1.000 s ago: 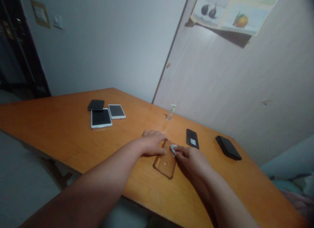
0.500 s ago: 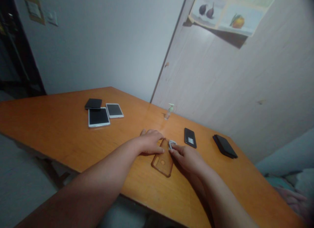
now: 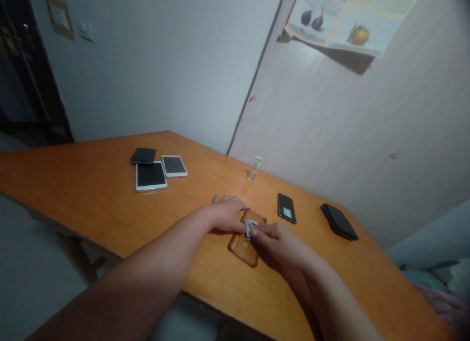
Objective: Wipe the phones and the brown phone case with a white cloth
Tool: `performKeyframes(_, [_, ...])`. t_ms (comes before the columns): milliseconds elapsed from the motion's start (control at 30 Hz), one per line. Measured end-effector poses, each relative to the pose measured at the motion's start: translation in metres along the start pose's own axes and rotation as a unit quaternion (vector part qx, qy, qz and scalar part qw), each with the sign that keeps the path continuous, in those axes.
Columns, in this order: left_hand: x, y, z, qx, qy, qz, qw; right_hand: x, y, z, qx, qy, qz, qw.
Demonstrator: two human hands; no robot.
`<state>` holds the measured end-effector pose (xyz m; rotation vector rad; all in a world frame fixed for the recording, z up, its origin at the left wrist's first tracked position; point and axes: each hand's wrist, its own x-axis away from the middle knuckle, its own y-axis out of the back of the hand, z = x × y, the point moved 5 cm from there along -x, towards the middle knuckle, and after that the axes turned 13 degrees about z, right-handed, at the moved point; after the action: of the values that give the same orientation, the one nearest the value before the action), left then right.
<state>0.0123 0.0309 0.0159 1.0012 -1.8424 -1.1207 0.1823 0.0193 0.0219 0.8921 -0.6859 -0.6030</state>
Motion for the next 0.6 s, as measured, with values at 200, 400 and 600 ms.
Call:
performKeyframes(200, [0.002, 0.001, -0.002, 0.001, 0.004, 0.009, 1.000, -0.007, 0.006, 0.002, 0.046, -0.043, -0.046, 0.997])
performKeyframes(400, [0.003, 0.003, -0.003, 0.000, -0.004, 0.013, 1.000, -0.008, 0.001, 0.014, 0.035, 0.011, -0.009, 0.999])
performKeyframes(600, [0.003, 0.002, -0.002, -0.004, 0.005, 0.023, 1.000, -0.012, 0.007, 0.006, 0.055, -0.052, -0.066, 0.995])
